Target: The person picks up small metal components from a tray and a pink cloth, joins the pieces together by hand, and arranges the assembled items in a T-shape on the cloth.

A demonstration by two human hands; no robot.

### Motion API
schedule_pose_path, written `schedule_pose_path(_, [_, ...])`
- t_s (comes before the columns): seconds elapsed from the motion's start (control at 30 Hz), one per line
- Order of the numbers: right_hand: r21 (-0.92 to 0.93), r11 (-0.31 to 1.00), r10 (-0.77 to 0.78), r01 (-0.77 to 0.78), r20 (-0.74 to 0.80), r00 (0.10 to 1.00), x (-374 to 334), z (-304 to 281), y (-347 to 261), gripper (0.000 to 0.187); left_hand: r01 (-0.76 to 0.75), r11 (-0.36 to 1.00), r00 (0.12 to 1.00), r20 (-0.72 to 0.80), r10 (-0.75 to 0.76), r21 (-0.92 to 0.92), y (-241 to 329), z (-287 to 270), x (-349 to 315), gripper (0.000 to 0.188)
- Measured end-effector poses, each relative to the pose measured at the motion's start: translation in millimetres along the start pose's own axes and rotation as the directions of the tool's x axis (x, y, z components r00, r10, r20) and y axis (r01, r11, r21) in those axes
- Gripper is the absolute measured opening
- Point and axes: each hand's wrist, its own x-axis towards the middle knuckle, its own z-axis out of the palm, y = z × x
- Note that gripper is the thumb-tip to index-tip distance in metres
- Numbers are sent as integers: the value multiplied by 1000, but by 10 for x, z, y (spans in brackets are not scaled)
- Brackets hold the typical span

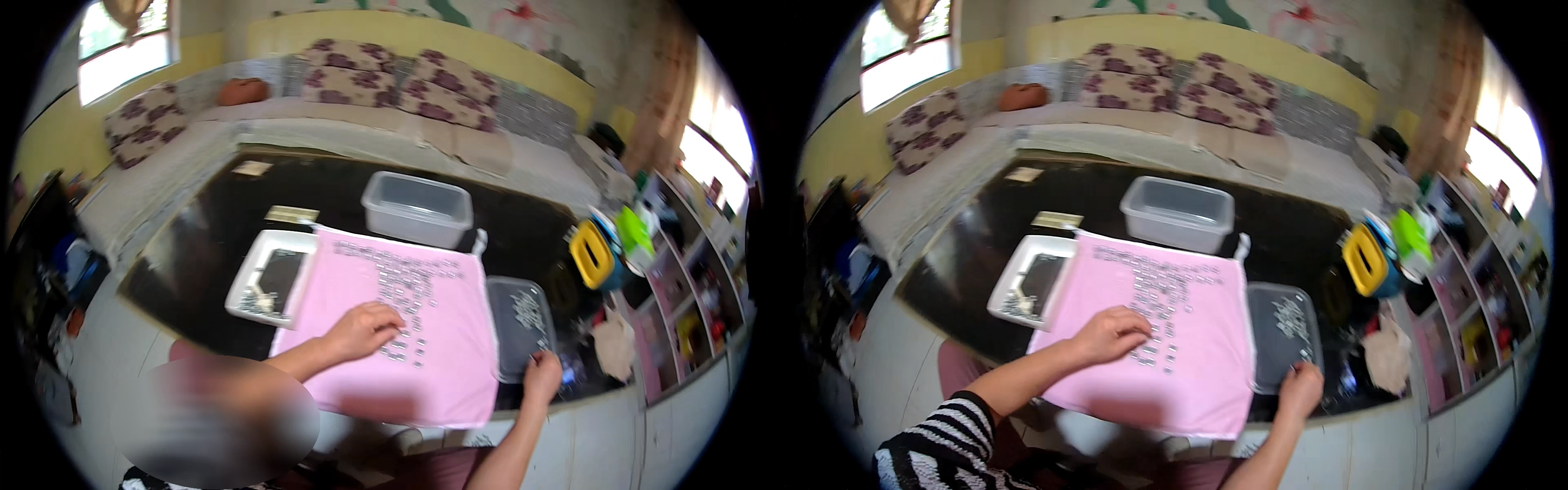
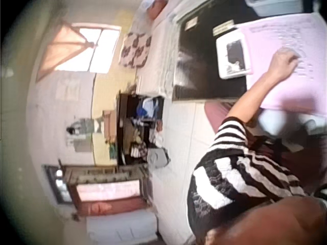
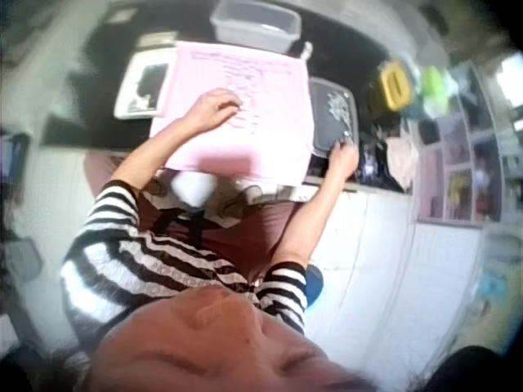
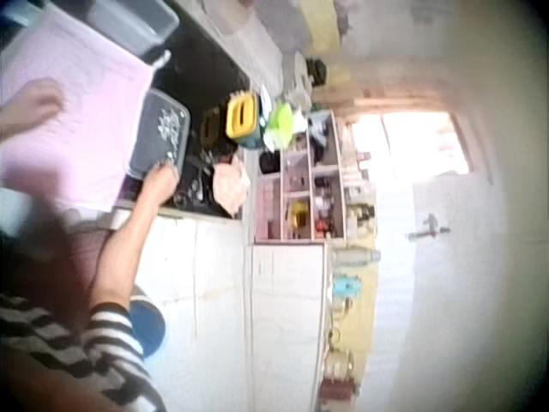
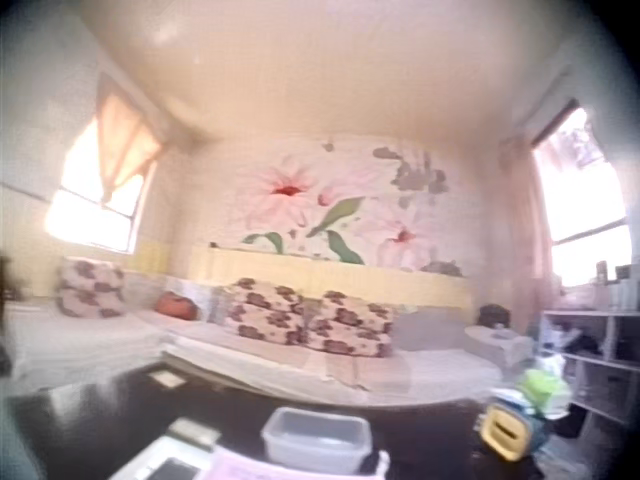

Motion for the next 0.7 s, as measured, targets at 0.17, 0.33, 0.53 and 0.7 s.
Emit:
schedule_pose_path(0.17, [-128,991,26,-22,31,999,6,53,-179,7,183,983,972,-150,-182,-9,-105,-544,-363,12])
schedule_pose_path(0.33, [-150,989,28,-12,111,993,10,87,-246,7,525,850,816,-303,-493,31,-684,-1181,-518,15])
schedule_pose_path(0.53, [86,994,-68,69,-13,998,-19,44,-447,6,582,734,813,-265,-518,350,-1367,-1484,-417,20])
schedule_pose_path(0.7, [363,914,-173,184,-63,983,-43,137,-589,7,529,638,824,-158,-544,559,-1721,-1452,-322,15])
